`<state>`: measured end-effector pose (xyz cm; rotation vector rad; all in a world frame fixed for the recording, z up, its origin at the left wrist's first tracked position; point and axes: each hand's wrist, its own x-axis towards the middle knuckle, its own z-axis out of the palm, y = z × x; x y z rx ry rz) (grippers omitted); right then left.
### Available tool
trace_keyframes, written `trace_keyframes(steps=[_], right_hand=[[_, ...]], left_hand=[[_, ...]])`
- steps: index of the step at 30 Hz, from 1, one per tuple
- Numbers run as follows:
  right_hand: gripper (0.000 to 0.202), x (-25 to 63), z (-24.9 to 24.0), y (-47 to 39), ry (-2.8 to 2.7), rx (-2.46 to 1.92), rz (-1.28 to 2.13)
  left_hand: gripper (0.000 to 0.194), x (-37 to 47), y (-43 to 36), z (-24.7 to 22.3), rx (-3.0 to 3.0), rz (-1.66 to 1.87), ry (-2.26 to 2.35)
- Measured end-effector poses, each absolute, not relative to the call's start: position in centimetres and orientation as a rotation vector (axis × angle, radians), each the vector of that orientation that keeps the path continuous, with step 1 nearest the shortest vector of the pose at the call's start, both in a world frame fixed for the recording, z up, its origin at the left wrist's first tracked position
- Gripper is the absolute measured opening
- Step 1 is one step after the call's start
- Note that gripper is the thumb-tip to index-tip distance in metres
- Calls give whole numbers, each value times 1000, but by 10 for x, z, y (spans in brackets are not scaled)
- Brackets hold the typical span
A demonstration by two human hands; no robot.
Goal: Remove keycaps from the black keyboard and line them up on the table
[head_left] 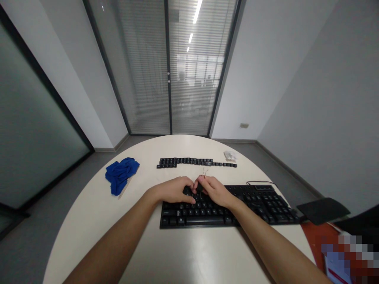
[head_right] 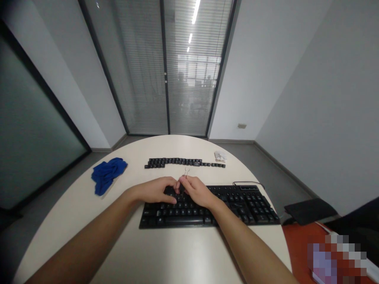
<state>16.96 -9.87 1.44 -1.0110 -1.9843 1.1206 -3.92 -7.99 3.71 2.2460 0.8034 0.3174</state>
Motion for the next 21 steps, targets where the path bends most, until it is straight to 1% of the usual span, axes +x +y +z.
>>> trace_keyframes(steps=[2,7,12,21], right_hand=[[56,169,15,-99,-1962,-1008,1140],[53,170,13,-98,-1934,-1011,1187],[52,171,11,-97,-1937,-1017,1166],[55,171,10,-94,-1916,-1075,1151]], left_hand=[[21,-37,-79,34,2230,340,788],[22,-30,-79,23,2228,410,779],[14,-28,-78,20,2189,434,760],[13,-29,-77,16,2175,434,790]])
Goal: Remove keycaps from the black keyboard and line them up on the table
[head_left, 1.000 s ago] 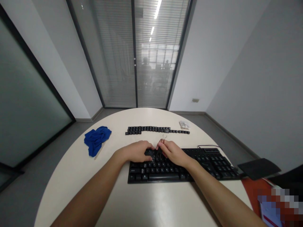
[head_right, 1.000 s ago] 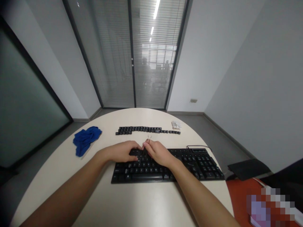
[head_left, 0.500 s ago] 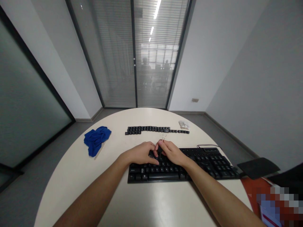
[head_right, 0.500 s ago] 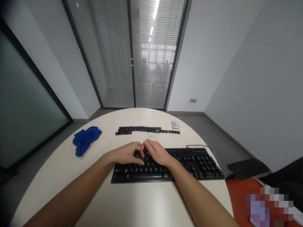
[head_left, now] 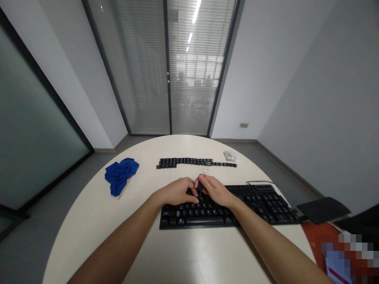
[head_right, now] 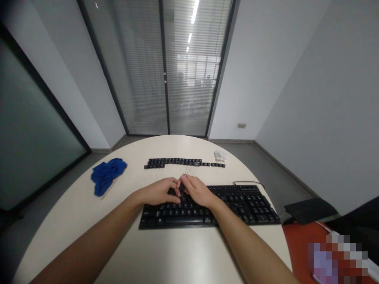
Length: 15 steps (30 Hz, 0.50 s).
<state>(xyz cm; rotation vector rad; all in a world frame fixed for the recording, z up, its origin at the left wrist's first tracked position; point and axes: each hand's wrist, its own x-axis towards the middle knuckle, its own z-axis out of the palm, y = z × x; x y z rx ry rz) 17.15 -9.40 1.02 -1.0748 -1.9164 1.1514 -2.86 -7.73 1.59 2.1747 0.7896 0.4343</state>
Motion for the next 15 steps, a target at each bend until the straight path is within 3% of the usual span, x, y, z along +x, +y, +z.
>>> trace_keyframes(steps=[15], right_hand=[[50,179,14,-90,-1946,-1119,1046]], left_hand=[[11,-31,-78,24,2145,396,755]])
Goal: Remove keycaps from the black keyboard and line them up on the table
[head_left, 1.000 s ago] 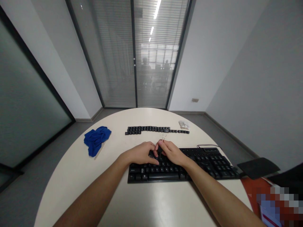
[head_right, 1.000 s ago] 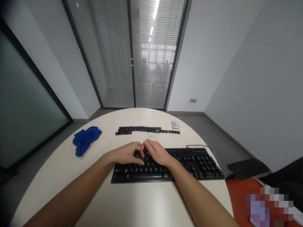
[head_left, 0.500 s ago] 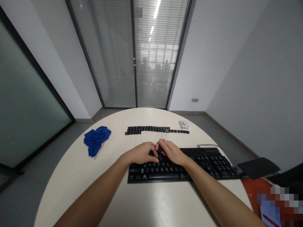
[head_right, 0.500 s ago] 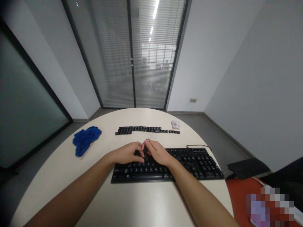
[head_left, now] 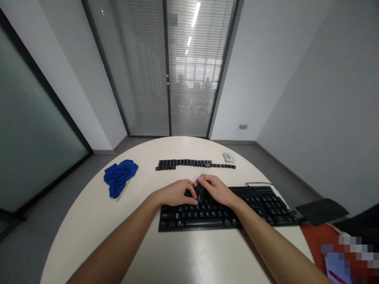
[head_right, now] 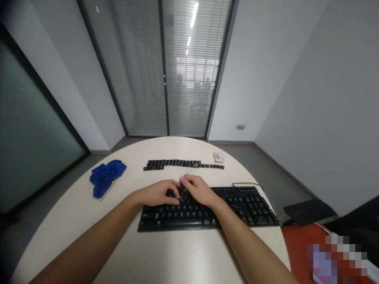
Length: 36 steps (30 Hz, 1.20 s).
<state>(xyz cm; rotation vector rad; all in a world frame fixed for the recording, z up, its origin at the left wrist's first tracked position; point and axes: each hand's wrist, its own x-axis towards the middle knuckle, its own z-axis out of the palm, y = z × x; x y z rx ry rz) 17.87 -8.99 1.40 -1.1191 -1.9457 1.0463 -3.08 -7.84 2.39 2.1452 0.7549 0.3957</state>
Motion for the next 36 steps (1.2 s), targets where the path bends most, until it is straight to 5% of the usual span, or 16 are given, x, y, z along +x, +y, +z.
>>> trace_keyframes(steps=[13,36], right_hand=[[25,197,42,-98,-2134,-1090,1235],[38,195,40,-93,-2048,-978,1255]], left_hand=[[32,-33,-83,33,2352,397,860],[31,-34,-79,31,2256,496,908]])
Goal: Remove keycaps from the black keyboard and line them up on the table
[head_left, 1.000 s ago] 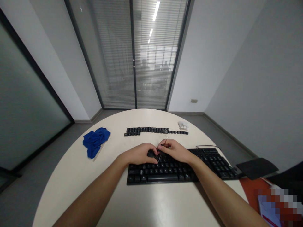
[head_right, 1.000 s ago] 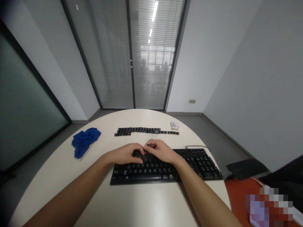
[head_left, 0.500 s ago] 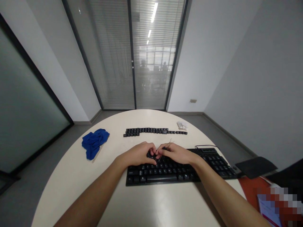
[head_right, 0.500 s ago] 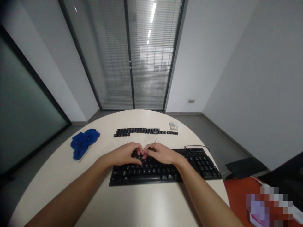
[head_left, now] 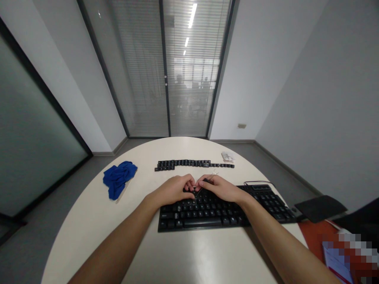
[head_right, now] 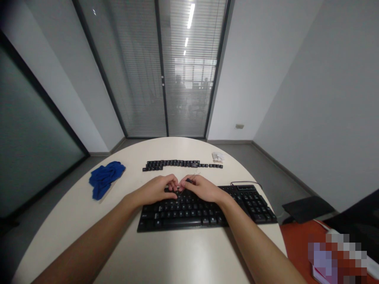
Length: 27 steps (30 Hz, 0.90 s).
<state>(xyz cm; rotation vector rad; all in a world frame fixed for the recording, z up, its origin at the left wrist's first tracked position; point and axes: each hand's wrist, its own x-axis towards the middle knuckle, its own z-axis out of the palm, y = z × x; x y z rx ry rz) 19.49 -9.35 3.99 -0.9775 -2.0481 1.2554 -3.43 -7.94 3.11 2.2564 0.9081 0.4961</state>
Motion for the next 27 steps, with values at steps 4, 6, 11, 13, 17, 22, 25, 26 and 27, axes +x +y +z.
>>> trace_keyframes(steps=[4,6,11,13,17,22,25,26,27], right_hand=[[40,195,40,-95,-2003,-1013,1337],[41,196,40,-95,-1989,-1027,1380],[43,198,37,-90,-1996,-1014,1304],[43,199,36,-88,-1996,-1018,1282],[43,199,36,-87,-1956,-1011,1286],[43,197,37,-88,-1921,-1050,1282],[42,196,38,-89,-1909,-1057,1280],[41,195,38,-89,-1911,-1054,1277],[40,195,38,-89,-1918,-1051,1272]], left_hand=[[30,-34,-79,32,2189,544,878],[27,-33,-80,34,2166,571,848],[18,-32,-79,36,2273,612,881],[15,-32,-79,37,2367,602,921],[24,-31,-81,39,2483,618,909],[19,-33,-81,37,2604,618,844],[18,-33,-81,36,2644,602,851],[18,-33,-81,36,2647,594,847],[18,-32,-81,36,2646,587,839]])
